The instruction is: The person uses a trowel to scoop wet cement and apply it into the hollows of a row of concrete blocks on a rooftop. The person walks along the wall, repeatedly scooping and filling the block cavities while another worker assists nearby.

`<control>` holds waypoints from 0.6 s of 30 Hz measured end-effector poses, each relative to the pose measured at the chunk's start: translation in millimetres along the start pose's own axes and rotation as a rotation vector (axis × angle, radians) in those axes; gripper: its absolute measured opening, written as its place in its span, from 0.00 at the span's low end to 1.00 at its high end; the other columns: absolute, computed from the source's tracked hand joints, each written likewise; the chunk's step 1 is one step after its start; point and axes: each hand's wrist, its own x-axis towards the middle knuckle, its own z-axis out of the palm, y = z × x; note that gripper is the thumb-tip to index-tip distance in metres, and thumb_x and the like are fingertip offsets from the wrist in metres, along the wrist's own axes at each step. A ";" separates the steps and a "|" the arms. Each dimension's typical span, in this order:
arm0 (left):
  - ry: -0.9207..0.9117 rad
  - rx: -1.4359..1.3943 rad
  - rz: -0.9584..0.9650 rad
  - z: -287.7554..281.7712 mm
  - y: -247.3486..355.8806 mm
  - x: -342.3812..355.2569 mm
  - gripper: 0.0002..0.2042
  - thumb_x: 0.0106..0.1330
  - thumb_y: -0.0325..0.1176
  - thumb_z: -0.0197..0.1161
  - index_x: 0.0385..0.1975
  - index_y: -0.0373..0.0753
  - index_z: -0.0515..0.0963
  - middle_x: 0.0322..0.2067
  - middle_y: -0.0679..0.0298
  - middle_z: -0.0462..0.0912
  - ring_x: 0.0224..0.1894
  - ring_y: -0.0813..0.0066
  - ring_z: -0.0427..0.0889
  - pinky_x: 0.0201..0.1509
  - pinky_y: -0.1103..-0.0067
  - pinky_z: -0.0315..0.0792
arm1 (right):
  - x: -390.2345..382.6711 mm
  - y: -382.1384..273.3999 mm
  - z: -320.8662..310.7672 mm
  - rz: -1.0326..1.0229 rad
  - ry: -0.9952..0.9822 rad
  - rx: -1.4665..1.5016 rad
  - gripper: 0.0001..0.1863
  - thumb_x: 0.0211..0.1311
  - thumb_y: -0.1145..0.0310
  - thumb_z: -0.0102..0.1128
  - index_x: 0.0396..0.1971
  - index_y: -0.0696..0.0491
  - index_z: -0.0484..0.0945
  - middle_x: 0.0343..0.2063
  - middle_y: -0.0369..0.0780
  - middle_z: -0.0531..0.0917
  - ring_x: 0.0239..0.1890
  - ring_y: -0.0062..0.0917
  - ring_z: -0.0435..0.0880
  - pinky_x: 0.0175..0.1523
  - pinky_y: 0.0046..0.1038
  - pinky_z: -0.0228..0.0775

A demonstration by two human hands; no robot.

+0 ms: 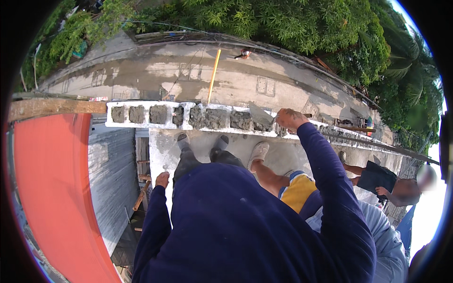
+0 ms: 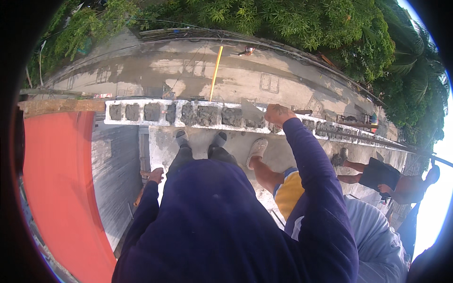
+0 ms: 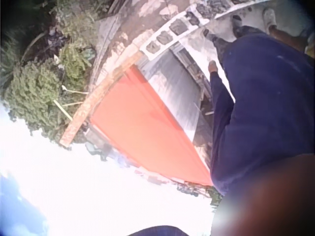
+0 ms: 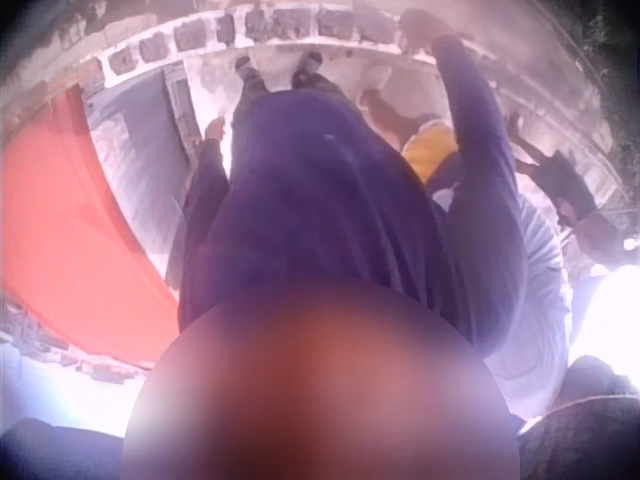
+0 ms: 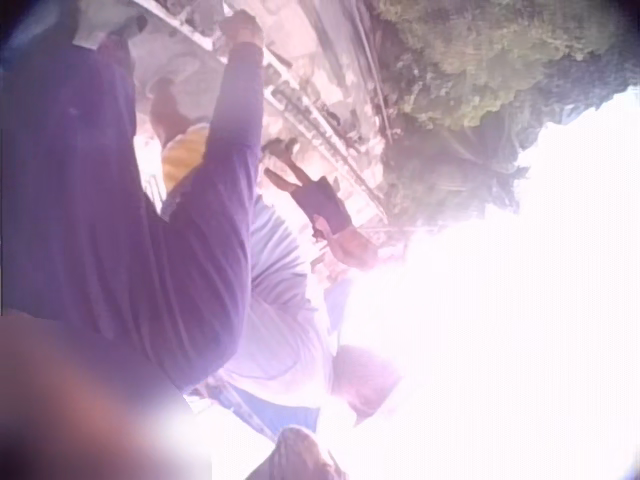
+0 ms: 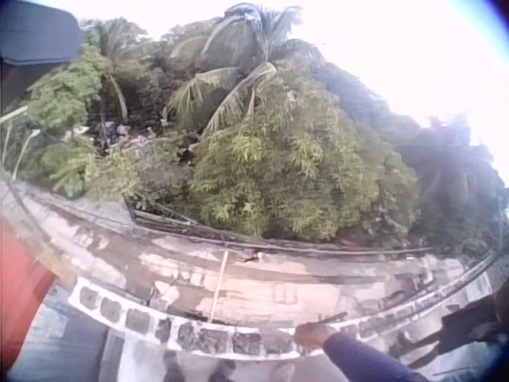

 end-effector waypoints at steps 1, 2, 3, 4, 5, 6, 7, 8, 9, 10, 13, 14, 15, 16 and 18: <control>0.035 -0.073 -0.040 3.5 3.9 -8.6 0.18 0.59 0.41 0.52 0.44 0.37 0.75 0.36 0.62 0.79 0.33 0.72 0.78 0.35 0.78 0.74 | 15.2 2.1 -0.3 -0.003 0.001 -0.036 0.17 0.54 0.58 0.47 0.25 0.58 0.73 0.14 0.43 0.78 0.17 0.29 0.79 0.26 0.32 0.71; 0.043 -0.076 -0.004 4.5 7.3 -17.3 0.17 0.61 0.40 0.52 0.45 0.36 0.74 0.37 0.62 0.79 0.34 0.73 0.78 0.35 0.79 0.74 | 32.3 3.6 1.6 0.004 -0.045 -0.011 0.16 0.53 0.59 0.47 0.23 0.58 0.74 0.14 0.42 0.78 0.16 0.29 0.79 0.25 0.31 0.71; 0.057 -0.057 0.033 6.1 10.7 -25.0 0.17 0.61 0.39 0.52 0.45 0.36 0.74 0.37 0.61 0.79 0.34 0.73 0.78 0.36 0.79 0.74 | 49.3 6.1 4.6 0.000 -0.084 0.013 0.15 0.52 0.60 0.47 0.21 0.57 0.74 0.13 0.41 0.78 0.15 0.28 0.79 0.25 0.31 0.71; 0.070 -0.079 0.051 7.0 13.9 -31.5 0.17 0.61 0.39 0.52 0.45 0.36 0.74 0.38 0.61 0.79 0.34 0.73 0.78 0.36 0.79 0.74 | 63.8 8.0 11.8 -0.043 -0.031 -0.055 0.14 0.51 0.62 0.48 0.17 0.57 0.74 0.15 0.42 0.79 0.15 0.29 0.78 0.25 0.30 0.72; 0.084 -0.127 0.057 7.2 16.1 -36.8 0.17 0.61 0.38 0.53 0.45 0.36 0.74 0.38 0.60 0.78 0.34 0.73 0.78 0.36 0.79 0.74 | 81.8 7.7 18.8 0.029 -0.006 -0.023 0.14 0.51 0.62 0.48 0.18 0.57 0.75 0.15 0.42 0.79 0.16 0.30 0.79 0.25 0.31 0.72; 0.085 -0.136 0.084 7.3 17.0 -41.6 0.16 0.61 0.38 0.53 0.45 0.36 0.74 0.38 0.59 0.78 0.35 0.73 0.78 0.36 0.79 0.74 | 101.9 5.7 24.8 0.087 0.018 -0.001 0.14 0.52 0.62 0.48 0.18 0.57 0.76 0.16 0.42 0.79 0.17 0.30 0.79 0.26 0.31 0.72; 0.086 -0.096 0.123 7.3 16.5 -45.4 0.16 0.61 0.38 0.53 0.45 0.35 0.74 0.38 0.59 0.79 0.34 0.73 0.78 0.36 0.80 0.74 | 120.6 3.7 30.2 0.140 0.045 0.022 0.14 0.52 0.62 0.48 0.19 0.57 0.76 0.17 0.42 0.80 0.18 0.30 0.80 0.26 0.31 0.73; 0.087 -0.077 0.152 7.3 14.8 -48.4 0.16 0.61 0.38 0.53 0.45 0.35 0.74 0.38 0.59 0.79 0.34 0.74 0.78 0.36 0.80 0.74 | 130.9 4.7 38.1 0.113 0.050 -0.124 0.13 0.52 0.62 0.49 0.27 0.57 0.77 0.25 0.44 0.80 0.28 0.32 0.80 0.34 0.33 0.72; 0.083 -0.077 0.161 6.2 10.5 -52.7 0.16 0.61 0.38 0.53 0.45 0.35 0.74 0.38 0.59 0.79 0.34 0.74 0.78 0.36 0.80 0.73 | 139.9 4.6 45.0 0.133 0.010 -0.108 0.16 0.52 0.62 0.49 0.34 0.57 0.77 0.34 0.46 0.80 0.38 0.34 0.80 0.42 0.34 0.71; 0.098 -0.045 0.216 6.2 6.2 -55.1 0.16 0.60 0.37 0.54 0.44 0.35 0.74 0.37 0.59 0.79 0.32 0.74 0.78 0.37 0.80 0.73 | 144.0 0.5 55.5 0.246 0.029 -0.014 0.18 0.52 0.62 0.48 0.40 0.56 0.76 0.40 0.48 0.78 0.44 0.35 0.77 0.48 0.34 0.68; 0.099 -0.029 0.196 0.8 -9.8 -59.4 0.14 0.59 0.37 0.54 0.41 0.38 0.76 0.35 0.59 0.80 0.33 0.73 0.79 0.39 0.79 0.73 | 130.7 4.1 67.6 0.372 0.185 0.190 0.18 0.52 0.63 0.47 0.41 0.56 0.75 0.42 0.50 0.78 0.47 0.39 0.76 0.52 0.35 0.67; 0.078 0.037 0.173 -2.7 -15.6 -57.9 0.15 0.58 0.39 0.53 0.41 0.39 0.77 0.37 0.58 0.80 0.39 0.68 0.79 0.44 0.77 0.71 | 116.7 10.0 68.9 0.362 0.302 0.224 0.17 0.51 0.63 0.49 0.39 0.57 0.75 0.41 0.51 0.78 0.46 0.40 0.77 0.50 0.36 0.68; 0.071 0.184 0.163 -6.2 -18.6 -50.4 0.16 0.57 0.41 0.52 0.40 0.39 0.77 0.39 0.57 0.80 0.44 0.64 0.77 0.49 0.75 0.69 | 101.3 17.1 66.8 0.360 0.427 0.246 0.17 0.49 0.63 0.51 0.37 0.58 0.75 0.39 0.52 0.78 0.44 0.41 0.77 0.49 0.36 0.69; 0.064 0.295 0.243 -9.9 -24.0 -44.0 0.17 0.57 0.42 0.52 0.40 0.39 0.77 0.39 0.57 0.80 0.45 0.63 0.77 0.50 0.75 0.68 | 86.3 23.4 63.7 0.362 0.534 0.296 0.17 0.46 0.63 0.53 0.35 0.59 0.74 0.36 0.53 0.79 0.42 0.41 0.78 0.48 0.36 0.69; 0.021 0.416 0.243 -18.3 -31.3 -23.3 0.17 0.56 0.43 0.51 0.40 0.40 0.77 0.39 0.57 0.80 0.44 0.62 0.77 0.50 0.74 0.68 | 52.8 37.4 56.1 0.335 0.551 0.439 0.19 0.41 0.63 0.57 0.32 0.61 0.74 0.31 0.54 0.79 0.38 0.42 0.80 0.46 0.35 0.70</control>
